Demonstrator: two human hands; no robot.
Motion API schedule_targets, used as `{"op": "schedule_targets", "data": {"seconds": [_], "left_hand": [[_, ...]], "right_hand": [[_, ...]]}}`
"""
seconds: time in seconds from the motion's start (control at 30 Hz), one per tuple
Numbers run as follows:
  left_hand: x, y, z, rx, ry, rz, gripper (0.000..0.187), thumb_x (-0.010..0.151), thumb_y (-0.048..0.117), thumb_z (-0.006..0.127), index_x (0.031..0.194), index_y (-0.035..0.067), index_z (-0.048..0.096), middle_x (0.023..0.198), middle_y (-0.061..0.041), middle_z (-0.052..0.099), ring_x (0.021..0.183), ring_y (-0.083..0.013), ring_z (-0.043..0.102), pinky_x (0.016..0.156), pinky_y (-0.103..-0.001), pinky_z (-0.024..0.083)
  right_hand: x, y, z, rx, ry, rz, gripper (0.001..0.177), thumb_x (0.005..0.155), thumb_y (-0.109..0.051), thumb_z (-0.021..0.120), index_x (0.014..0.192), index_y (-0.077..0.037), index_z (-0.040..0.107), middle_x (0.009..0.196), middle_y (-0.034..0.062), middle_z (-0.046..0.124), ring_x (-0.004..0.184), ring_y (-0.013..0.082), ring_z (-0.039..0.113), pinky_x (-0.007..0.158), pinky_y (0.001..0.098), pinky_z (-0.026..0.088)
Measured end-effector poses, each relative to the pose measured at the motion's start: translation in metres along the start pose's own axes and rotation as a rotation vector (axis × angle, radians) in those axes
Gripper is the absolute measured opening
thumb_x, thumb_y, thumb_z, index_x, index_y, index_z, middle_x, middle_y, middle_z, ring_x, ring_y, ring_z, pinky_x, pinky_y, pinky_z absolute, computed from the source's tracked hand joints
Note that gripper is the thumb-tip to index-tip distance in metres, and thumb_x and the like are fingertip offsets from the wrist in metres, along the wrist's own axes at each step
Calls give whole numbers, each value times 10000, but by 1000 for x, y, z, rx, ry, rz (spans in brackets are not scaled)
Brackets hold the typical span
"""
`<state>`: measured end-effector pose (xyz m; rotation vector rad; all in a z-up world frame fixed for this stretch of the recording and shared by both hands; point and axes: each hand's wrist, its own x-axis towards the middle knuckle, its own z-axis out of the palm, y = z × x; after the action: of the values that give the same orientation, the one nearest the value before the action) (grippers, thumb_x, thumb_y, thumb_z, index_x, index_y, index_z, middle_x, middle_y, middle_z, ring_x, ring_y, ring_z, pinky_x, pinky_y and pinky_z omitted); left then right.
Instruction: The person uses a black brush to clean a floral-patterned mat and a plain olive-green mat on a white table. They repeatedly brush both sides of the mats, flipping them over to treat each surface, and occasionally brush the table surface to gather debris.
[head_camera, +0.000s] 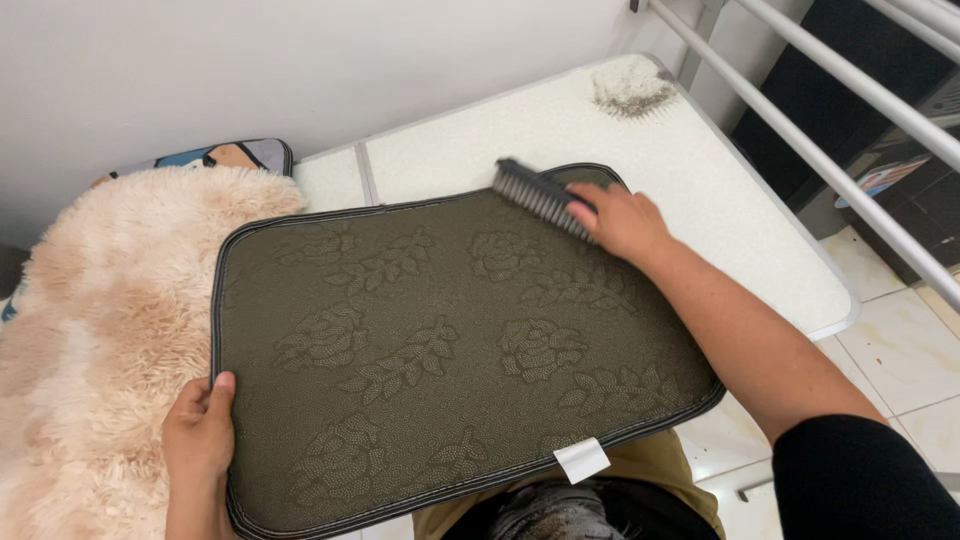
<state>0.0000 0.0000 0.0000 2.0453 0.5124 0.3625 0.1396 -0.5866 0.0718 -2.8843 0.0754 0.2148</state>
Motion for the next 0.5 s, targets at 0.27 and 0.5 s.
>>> {"op": "schedule_targets", "data": {"seconds": [0.27, 0.5], "left_hand": [[-39, -8, 14, -83, 166, 73, 314, 1081, 271, 683, 1067, -43, 670, 802, -25, 636, 710, -60, 508, 640, -222, 405], [-50, 6, 19, 274, 242, 110, 319, 1045, 250, 715, 1029, -67, 685, 745, -75, 646, 647, -108, 562, 626, -255, 437]], "right_hand": [[-9, -59, 17, 238, 276, -213, 518, 998, -531, 504, 1436, -265, 578, 1153, 224, 657, 942, 430, 678, 851, 526, 544], [-81, -170, 62, 170, -35, -634, 589, 983, -582, 463, 1496, -295, 489, 1009, 195, 590, 843, 351, 677, 742, 480, 566]]}}
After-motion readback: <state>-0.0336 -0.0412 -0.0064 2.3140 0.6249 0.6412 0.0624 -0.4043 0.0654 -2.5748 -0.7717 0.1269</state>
